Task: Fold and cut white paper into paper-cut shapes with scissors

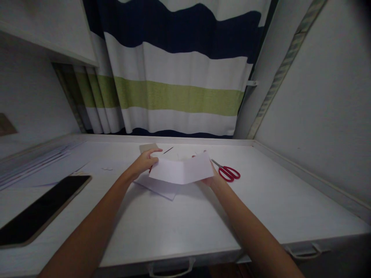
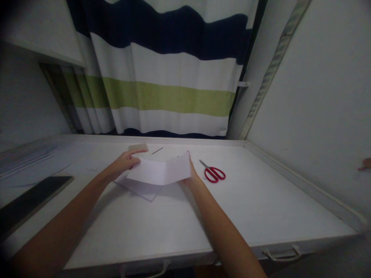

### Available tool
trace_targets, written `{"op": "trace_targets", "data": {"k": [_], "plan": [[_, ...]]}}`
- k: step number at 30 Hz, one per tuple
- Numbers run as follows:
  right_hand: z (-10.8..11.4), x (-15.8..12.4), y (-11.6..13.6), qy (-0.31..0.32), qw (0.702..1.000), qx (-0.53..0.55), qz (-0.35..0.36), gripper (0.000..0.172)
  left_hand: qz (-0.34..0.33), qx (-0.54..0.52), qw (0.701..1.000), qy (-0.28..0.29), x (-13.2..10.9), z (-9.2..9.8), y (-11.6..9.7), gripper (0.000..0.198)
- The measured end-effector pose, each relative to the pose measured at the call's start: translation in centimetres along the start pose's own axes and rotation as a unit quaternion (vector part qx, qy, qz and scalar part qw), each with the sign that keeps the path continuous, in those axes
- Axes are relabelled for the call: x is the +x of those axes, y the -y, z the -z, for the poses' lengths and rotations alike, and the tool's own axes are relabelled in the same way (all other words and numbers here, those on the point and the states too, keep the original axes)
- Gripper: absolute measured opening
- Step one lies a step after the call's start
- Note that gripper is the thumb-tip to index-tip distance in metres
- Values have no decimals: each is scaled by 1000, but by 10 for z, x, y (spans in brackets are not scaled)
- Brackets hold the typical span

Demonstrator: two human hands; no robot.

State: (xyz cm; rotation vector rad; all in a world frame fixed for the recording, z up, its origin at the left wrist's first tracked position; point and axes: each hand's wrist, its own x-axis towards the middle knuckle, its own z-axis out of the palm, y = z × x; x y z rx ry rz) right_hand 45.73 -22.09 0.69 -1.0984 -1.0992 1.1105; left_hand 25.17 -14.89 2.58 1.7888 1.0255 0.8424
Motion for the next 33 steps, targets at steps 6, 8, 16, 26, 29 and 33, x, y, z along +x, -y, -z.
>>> {"op": "trace_targets", "data": {"k": [6, 8, 16, 26, 29, 33], "plan": [[1, 1, 1, 29, 983, 25, -182, 57, 162, 171, 967, 97, 11, 36, 22, 58], [-1, 2, -7, 2, 986, -73, -153, 59, 164, 275, 943, 88, 25, 43, 24, 59], [-5, 2, -26, 7, 891, -454, -1, 64, 17, 488, 873, 5, 104, 50, 66, 59], [-1, 5, -26, 39, 878, -476, -10, 58, -32, 536, 840, 77, 162, 77, 96, 64], [-2, 3, -24, 31, 877, -479, -16, 57, -99, 547, 826, 98, 160, 72, 99, 43], [0, 6, -22, -20, 885, -465, 32, 54, -178, 560, 805, 89, 155, 69, 86, 23]]}}
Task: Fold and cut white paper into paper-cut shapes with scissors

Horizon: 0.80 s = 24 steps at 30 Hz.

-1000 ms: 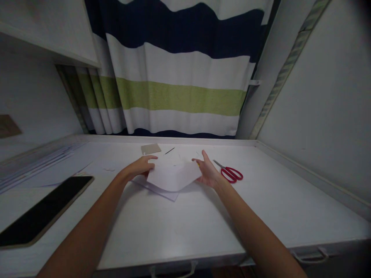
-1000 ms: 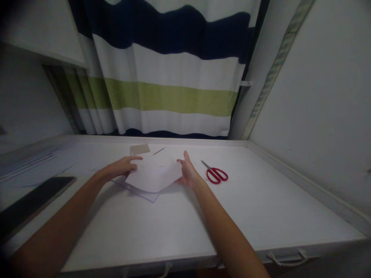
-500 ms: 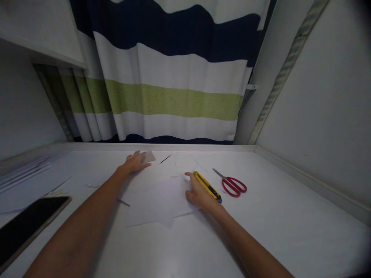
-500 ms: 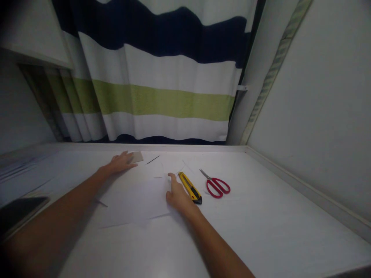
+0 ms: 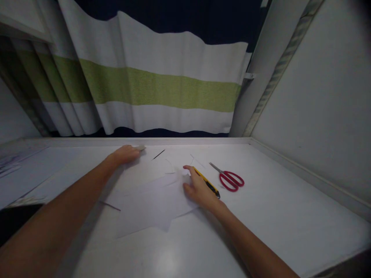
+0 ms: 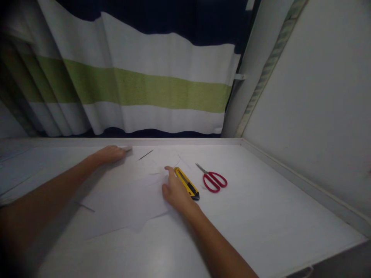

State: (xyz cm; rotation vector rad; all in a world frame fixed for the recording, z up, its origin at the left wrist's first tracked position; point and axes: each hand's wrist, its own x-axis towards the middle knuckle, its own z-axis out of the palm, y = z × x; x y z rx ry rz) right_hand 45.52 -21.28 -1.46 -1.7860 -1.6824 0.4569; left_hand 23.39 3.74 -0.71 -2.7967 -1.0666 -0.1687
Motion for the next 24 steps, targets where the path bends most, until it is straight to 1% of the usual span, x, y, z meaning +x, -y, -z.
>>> {"op": "trace_targets", "data": {"k": [1, 3, 5, 7, 9, 10, 12, 13, 14, 16, 18, 19, 21, 24], "plan": [[1, 1, -1, -16, 1000, 11, 3, 52, -12, 11, 1000, -17, 0, 10, -3, 23], [3, 4, -1, -32, 999, 33, -6, 45, -33, 30, 998, -51, -4, 37, -13, 25], [7, 5, 2, -34, 998, 46, -20, 35, -62, 53, 991, -106, -14, 68, -33, 25], [13, 3, 7, -27, 998, 55, -20, 24, -89, 67, 984, -139, -34, 93, -64, 27], [18, -5, 12, -13, 998, 63, -9, 19, -120, 77, 975, -169, -65, 105, -104, 29], [19, -11, 13, -7, 998, 65, -3, 18, -164, 100, 959, -206, -82, 106, -125, 29], [19, -26, 12, 9, 998, 65, 3, 18, -256, 140, 918, -267, -117, 97, -165, 27], [18, -35, 9, 24, 997, 67, 2, 18, -283, 153, 901, -290, -133, 89, -183, 26], [17, -43, 5, 43, 996, 74, -5, 18, -301, 156, 891, -303, -146, 80, -198, 25], [14, -60, -4, 96, 989, 103, -33, 18, -314, 152, 888, -299, -165, 62, -223, 24], [14, -74, -13, 137, 980, 134, -61, 19, -335, 147, 894, -260, -176, 49, -242, 26], [16, -79, -16, 144, 978, 140, -62, 19, -336, 144, 898, -243, -179, 45, -250, 27], [21, -86, -21, 129, 982, 132, -35, 16, -325, 143, 908, -222, -183, 43, -266, 29], [25, -92, -27, 58, 993, 102, 18, 14, -306, 139, 915, -223, -191, 48, -289, 31]]}}
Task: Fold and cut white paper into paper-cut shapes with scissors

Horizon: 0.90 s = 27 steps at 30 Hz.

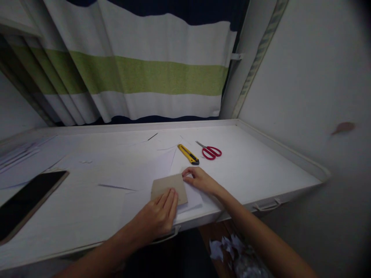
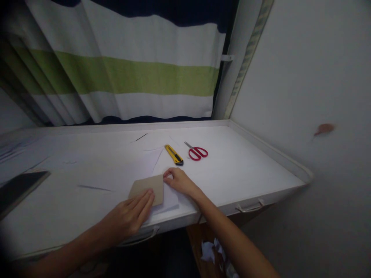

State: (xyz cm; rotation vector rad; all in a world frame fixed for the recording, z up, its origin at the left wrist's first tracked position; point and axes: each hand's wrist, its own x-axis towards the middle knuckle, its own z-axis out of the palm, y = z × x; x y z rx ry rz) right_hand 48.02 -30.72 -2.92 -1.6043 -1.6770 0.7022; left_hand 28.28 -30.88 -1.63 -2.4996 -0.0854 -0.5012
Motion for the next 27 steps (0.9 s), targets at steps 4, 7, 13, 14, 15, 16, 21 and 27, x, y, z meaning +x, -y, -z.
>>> {"op": "trace_targets", "data": {"k": [4, 7, 13, 14, 15, 16, 21, 27], "plan": [[-8, -6, -6, -100, 995, -15, 14, 17, 21, -5, 1000, -16, 8, 12, -20, 28], [-15, -9, -8, -130, 991, -25, 38, 18, 42, -11, 999, -23, 9, 7, -30, 26], [-6, -19, -16, -135, 989, -1, 54, 28, 103, -105, 989, 21, 8, -10, -30, 27], [-2, -22, -19, -134, 989, -4, 61, 30, 113, -132, 984, 37, 8, -9, -27, 27], [1, -25, -21, -131, 989, -16, 74, 30, 123, -157, 978, 54, 6, -8, -24, 28], [5, -29, -23, -120, 988, -34, 90, 28, 132, -178, 973, 70, 5, -7, -20, 29], [15, -35, -27, -49, 981, -123, 140, 30, 185, -213, 949, 139, -8, 0, -5, 51], [20, -20, -32, -9, 976, -159, 147, 32, 220, -258, 918, 205, -15, -5, -1, 61]]}}
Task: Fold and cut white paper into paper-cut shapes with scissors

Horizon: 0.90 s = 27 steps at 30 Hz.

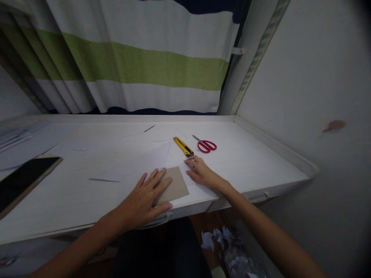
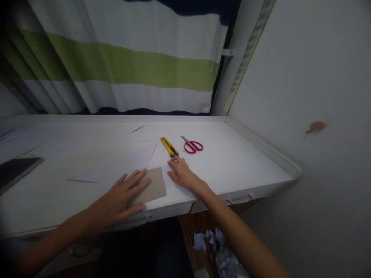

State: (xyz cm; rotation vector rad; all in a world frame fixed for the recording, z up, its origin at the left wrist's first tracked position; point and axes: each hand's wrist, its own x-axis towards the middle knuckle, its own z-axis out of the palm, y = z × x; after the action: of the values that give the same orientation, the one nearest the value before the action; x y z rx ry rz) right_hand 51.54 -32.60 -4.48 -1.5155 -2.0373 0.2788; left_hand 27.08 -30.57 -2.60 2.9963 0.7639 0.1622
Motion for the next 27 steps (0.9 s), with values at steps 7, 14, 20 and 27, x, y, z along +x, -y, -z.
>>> {"op": "trace_targets", "data": {"k": [7, 14, 20, 27], "plan": [[3, 5, -4, 17, 999, 47, 5, 29, -16, -43, 999, 10, 16, -2, 9, 59], [7, 5, -3, 26, 997, 73, -4, 30, -13, -50, 999, 13, 23, -4, 10, 59], [9, 4, -8, 47, 995, 93, -3, 34, -18, -47, 999, 14, 25, -3, 7, 59], [15, 6, -7, 72, 994, 78, 3, 31, -17, -41, 999, 0, 35, -2, 0, 57]]}}
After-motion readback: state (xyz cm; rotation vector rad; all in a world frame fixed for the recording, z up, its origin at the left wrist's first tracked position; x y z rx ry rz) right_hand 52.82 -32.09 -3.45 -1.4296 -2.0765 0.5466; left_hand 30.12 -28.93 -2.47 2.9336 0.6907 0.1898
